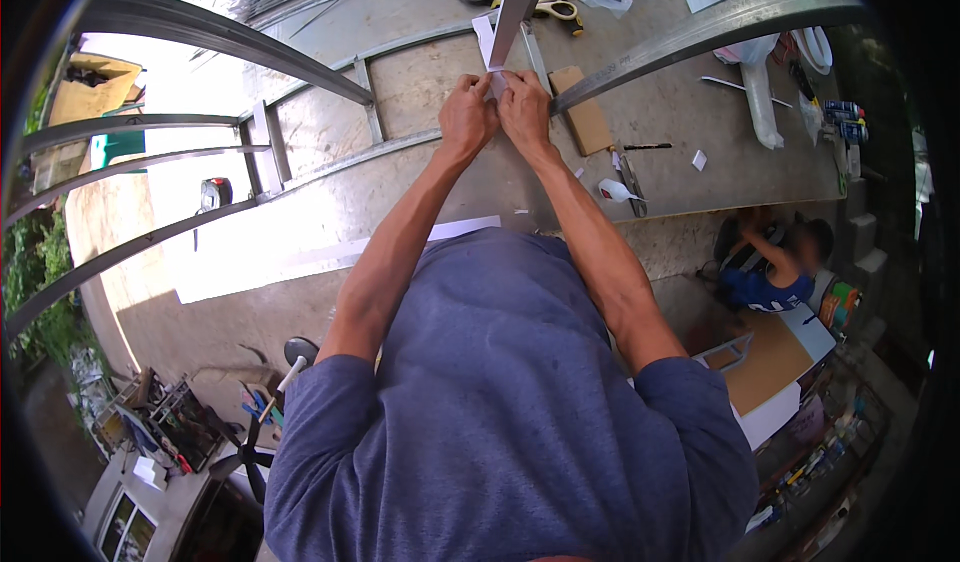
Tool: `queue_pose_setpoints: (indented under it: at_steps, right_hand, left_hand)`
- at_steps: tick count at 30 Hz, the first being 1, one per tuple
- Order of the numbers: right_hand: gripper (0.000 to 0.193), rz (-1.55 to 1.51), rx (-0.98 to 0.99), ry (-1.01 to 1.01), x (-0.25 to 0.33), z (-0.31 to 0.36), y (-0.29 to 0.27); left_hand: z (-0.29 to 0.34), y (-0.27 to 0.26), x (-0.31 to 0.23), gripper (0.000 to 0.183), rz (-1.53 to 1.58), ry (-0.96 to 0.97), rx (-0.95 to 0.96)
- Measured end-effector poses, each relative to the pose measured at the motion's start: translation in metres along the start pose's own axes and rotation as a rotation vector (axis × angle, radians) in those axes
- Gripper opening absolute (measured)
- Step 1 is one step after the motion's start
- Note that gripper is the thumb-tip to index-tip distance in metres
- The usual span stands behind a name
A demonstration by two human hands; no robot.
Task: Measuring metal beams and applying adhesive strips to assemble a frame structure.
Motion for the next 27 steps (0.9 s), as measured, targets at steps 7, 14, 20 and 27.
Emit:
queue_pose_setpoints:
  at_steps: [7, 14, 20, 27]
  right_hand:
    - [0.027, -0.013, 0.047, 0.025, 0.0, -0.001, 0.002]
    - [0.028, -0.015, -0.025, -0.088, 0.032, 0.022, -0.027]
    - [0.019, -0.129, 0.168, 0.107, 0.048, 0.094, -0.108]
    - [0.022, 0.017, -0.129, 0.507, -0.039, 0.188, -0.19]
  left_hand:
    - [0.005, -0.001, -0.008, 0.042, -0.129, 0.099, 0.001]
    - [0.004, 0.004, -0.011, 0.05, -0.231, 0.159, 0.039]
    - [0.007, 0.006, -0.015, 0.052, -0.272, 0.166, 0.077]
    - [0.006, 0.005, -0.01, 0.054, -0.262, 0.144, 0.08]
Point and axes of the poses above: each hand's wrist, its own z-axis away from the middle knuckle, its own y-axis out of the palm, x = y × z, the point moved 7 cm from there along -z, towards the middle knuckle, and after that the axes turned 1 degree about -y, right-handed, at the moved point
